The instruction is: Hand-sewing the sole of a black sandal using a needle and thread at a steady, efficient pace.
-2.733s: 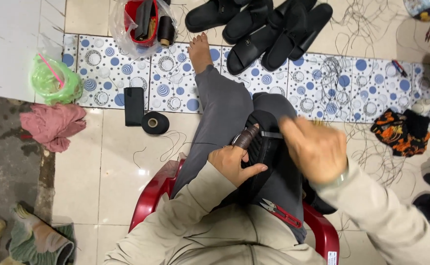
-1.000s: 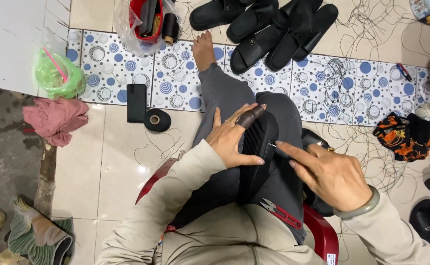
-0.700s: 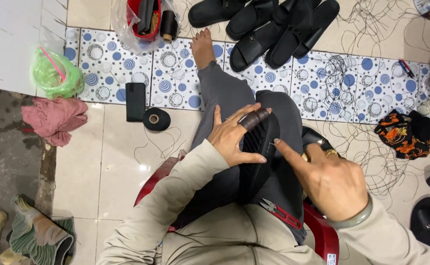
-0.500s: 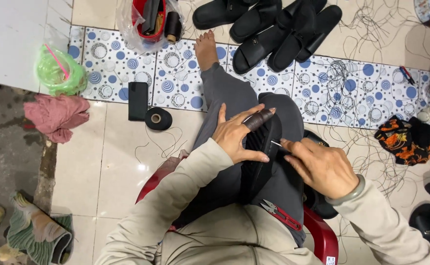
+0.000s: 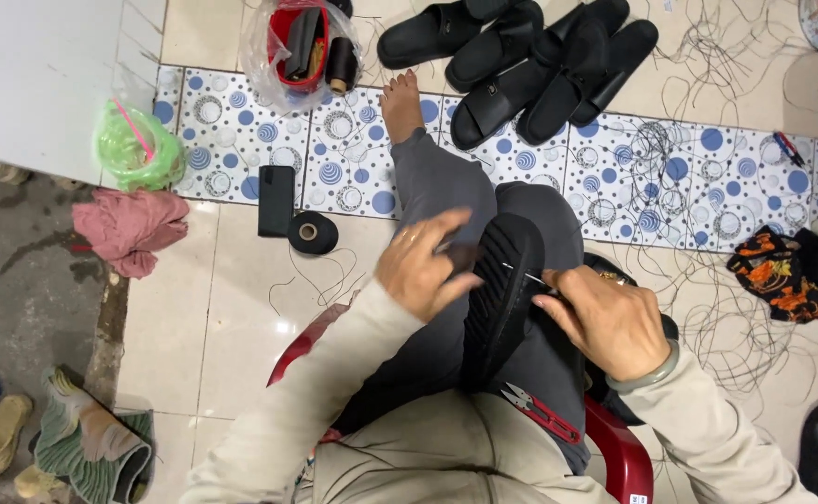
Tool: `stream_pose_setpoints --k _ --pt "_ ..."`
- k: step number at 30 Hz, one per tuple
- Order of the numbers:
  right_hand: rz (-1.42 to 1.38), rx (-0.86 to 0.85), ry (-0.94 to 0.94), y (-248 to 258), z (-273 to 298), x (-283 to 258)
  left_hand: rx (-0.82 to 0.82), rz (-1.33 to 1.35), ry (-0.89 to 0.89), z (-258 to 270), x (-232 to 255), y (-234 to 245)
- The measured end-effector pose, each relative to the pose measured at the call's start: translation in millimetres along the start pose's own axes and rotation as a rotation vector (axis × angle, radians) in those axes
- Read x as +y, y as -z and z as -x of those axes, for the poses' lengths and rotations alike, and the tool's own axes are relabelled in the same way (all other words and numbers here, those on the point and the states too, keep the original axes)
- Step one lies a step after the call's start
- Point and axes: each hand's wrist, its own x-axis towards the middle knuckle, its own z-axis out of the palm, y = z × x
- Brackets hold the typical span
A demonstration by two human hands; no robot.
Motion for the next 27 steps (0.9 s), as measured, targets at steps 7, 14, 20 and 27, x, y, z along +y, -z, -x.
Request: stream_pose_setpoints --k 7,14,20,27 --pt "0.051 0.011 -0.105 -4 -4 -15 0.198 0.289 0.077 17 19 -8" --pt "-0.091 0.11 -0.057 7 -7 -21 0.023 -0.233 0.018 15 34 12" --pt "-0.29 0.17 -0.066 4 -13 -21 -0.13 0.865 0.294 -8 58 31" --pt "-0.28 0.145 -0.077 5 -12 -20 -0.049 0.679 0.567 -12 25 -7"
